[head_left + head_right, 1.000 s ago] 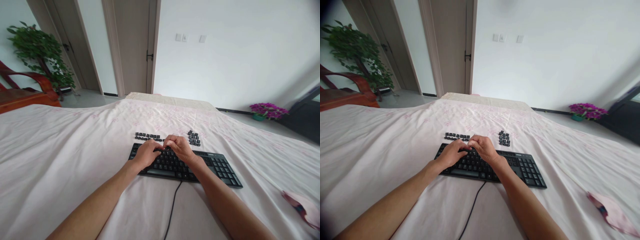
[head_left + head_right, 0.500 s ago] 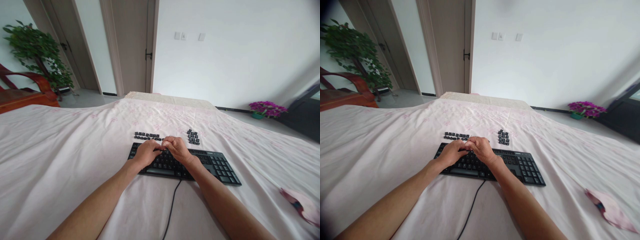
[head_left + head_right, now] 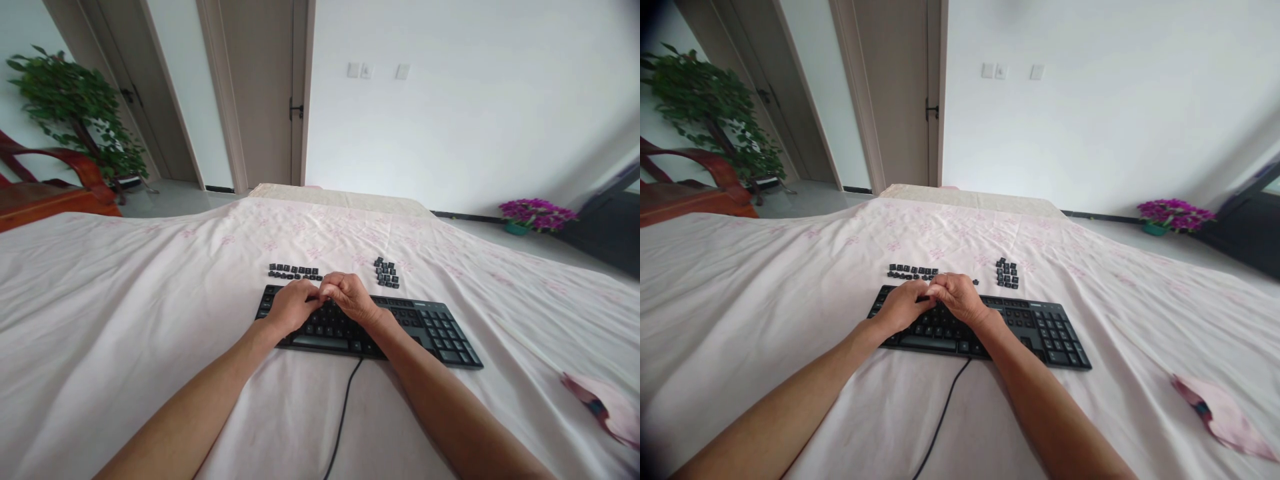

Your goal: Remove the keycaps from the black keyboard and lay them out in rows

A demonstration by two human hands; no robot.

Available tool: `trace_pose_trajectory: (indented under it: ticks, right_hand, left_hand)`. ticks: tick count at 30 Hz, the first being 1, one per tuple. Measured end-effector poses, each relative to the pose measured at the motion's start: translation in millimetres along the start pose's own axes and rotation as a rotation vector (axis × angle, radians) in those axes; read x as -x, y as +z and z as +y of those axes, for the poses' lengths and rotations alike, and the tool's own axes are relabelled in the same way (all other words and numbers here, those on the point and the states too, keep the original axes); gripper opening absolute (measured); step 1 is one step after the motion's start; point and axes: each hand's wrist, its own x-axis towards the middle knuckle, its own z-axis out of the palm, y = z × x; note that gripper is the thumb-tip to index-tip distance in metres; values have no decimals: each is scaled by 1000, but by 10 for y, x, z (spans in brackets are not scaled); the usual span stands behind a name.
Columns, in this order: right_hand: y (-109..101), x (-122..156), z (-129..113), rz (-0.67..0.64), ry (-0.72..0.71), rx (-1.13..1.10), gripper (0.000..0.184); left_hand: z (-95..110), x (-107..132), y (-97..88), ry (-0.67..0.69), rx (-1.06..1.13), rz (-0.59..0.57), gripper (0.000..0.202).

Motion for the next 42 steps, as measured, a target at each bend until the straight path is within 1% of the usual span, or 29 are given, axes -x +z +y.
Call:
trace_pose_trajectory:
  ticks: [2, 4, 8, 11, 15, 20, 23, 26, 30, 32, 35, 38, 42]
  right_hand:
    - [-3, 4, 9, 16, -17, 4, 52]
    - [-5, 11, 10, 20, -3, 10, 53]
    - [3, 32, 3, -13, 85, 63, 49]
    - [26, 40, 14, 0, 104, 107, 46]
    - [66, 46, 17, 57, 71, 172, 47]
    - [94, 83, -41, 125, 22, 219, 45]
    - [114, 123, -56, 239, 25, 156, 47]
    - [136, 154, -45, 347, 72, 65, 49]
    - [136, 160, -26, 357, 88, 0, 47]
    - [125, 157, -24, 355, 74, -1, 46]
    - [111, 152, -29, 355, 25, 48, 43]
    - [101, 152, -50, 347, -44, 147, 40]
    - [80, 152, -101, 351, -115, 313, 36]
  left_hand:
    - [-2, 1, -7, 19, 2, -5, 13]
    - [1, 5, -11, 28, 0, -11, 11]
    - [21, 10, 18, -25, -25, 10, 13]
    - [28, -1, 62, -58, -26, 38, 17]
    - [31, -24, 90, -54, -7, 43, 16]
    - [68, -10, 67, -35, 17, 47, 19]
    - [104, 15, 52, 24, 52, 55, 21]
    - [125, 27, 48, 55, 87, 64, 21]
    - [104, 11, 59, 1, 138, 26, 12]
    - [81, 1, 68, -11, 156, 15, 12]
    - [50, -5, 82, -29, 212, 44, 12]
    - [31, -6, 89, -63, 310, 65, 15]
    - [12, -15, 85, -96, 404, 59, 14]
